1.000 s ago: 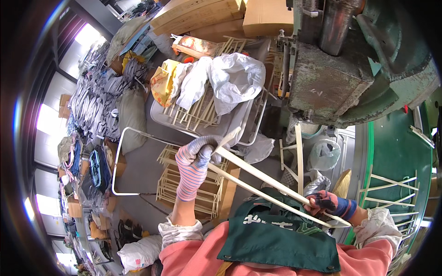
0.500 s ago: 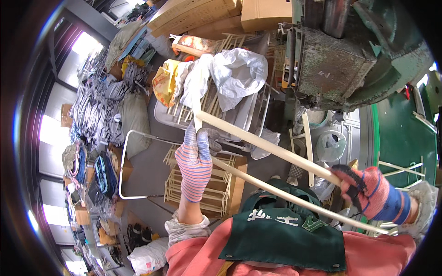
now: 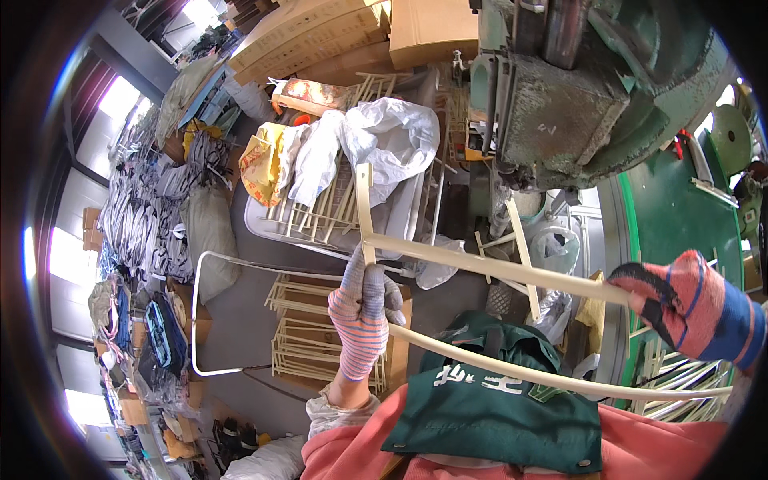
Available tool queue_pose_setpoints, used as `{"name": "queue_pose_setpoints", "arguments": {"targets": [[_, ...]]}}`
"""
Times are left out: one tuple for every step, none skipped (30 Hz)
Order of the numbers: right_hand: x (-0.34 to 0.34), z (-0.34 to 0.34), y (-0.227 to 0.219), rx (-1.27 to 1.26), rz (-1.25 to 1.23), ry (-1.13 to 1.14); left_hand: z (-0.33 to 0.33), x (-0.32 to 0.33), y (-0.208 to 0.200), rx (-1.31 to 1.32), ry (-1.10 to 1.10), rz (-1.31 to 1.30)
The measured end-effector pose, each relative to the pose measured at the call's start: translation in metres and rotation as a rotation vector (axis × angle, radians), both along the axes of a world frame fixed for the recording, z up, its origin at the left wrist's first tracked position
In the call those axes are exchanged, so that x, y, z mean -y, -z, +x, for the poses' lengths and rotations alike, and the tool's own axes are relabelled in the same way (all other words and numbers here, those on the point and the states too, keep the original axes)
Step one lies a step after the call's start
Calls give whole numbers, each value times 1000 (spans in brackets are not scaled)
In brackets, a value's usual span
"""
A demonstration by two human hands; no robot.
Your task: The person repeatedly picks up thin wooden sticks, aligns them into a rectangular frame, and uses a press machine to join the corners. They then place the completed frames into a nearby bin. The process is repeated multiple times throughout the clip.
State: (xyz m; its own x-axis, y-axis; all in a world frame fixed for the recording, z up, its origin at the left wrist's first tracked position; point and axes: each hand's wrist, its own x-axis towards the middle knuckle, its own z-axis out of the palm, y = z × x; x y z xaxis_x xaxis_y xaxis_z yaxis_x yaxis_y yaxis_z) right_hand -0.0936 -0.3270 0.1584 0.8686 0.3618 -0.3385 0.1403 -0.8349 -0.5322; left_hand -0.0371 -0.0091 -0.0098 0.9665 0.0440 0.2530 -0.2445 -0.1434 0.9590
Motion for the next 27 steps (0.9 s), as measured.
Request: {"name": "queue_pose_setpoints", "arguments": {"targets": [[-1,-2,3,39,-2,-24,2,-2,7,38,12,-26],[-2,-5,6,48,80,-17,4,-6,15,52,60,-78],[-4,-6,13,97,117,-41,8,-8,24,115,56,-112],[-5,-10,18,88,164,-42,11,-11,33,180,54,-147],[-5,-13,23,-17,114,-58,16,-13,42,224,47,-183],[-5,-16,31,18,121,-86,16,-15,48,234,4,-205],[-8,-19,43,101,146,-146,24,-19,52,302,-107,-85],[-10,-22,54,48,214,-107,25,-23,52,284,-104,-70],[-11,-22,68,72,273,-121,27,-28,48,271,-102,-56],[-9,-24,79,-51,316,-93,29,-34,41,321,-66,-33],[-11,-26,92,-151,375,-68,31,-40,30,293,10,-85],[-14,-29,107,-175,376,-70,29,-51,15,255,14,-41],[-18,-30,124,-240,434,-62,26,-62,-3,107,124,-127],[-23,-28,143,-319,366,-114,24,-69,-20,-1,228,-191],[-27,-27,162,-303,357,-154,21,-75,-36,-60,359,-192],[-29,-25,179,-255,494,-123,21,-75,-46,-244,413,-196],[-32,-20,196,-254,549,-79,20,-74,-57,-309,520,-218],[-30,-16,207,-158,520,-127,22,-70,-64,-260,624,-131],[-29,-10,216,-116,441,-151,25,-64,-70,-262,670,-11],[-26,-5,219,107,455,-93,25,-59,-77,-342,670,31],[-22,3,220,367,463,-14,26,-54,-81,-417,671,-19],[-21,8,220,535,345,141,30,-48,-83,-510,564,-88],[-24,18,221,564,248,240,32,-45,-87,-569,517,-192],[-24,30,222,527,112,313,36,-42,-88,-534,552,-214],[-24,37,223,463,-15,369,39,-42,-92,-570,632,-315],[-22,40,226,320,-49,333,42,-42,-91,-410,651,-185],[-18,41,230,127,155,315,43,-43,-91,-204,699,-129]]}}
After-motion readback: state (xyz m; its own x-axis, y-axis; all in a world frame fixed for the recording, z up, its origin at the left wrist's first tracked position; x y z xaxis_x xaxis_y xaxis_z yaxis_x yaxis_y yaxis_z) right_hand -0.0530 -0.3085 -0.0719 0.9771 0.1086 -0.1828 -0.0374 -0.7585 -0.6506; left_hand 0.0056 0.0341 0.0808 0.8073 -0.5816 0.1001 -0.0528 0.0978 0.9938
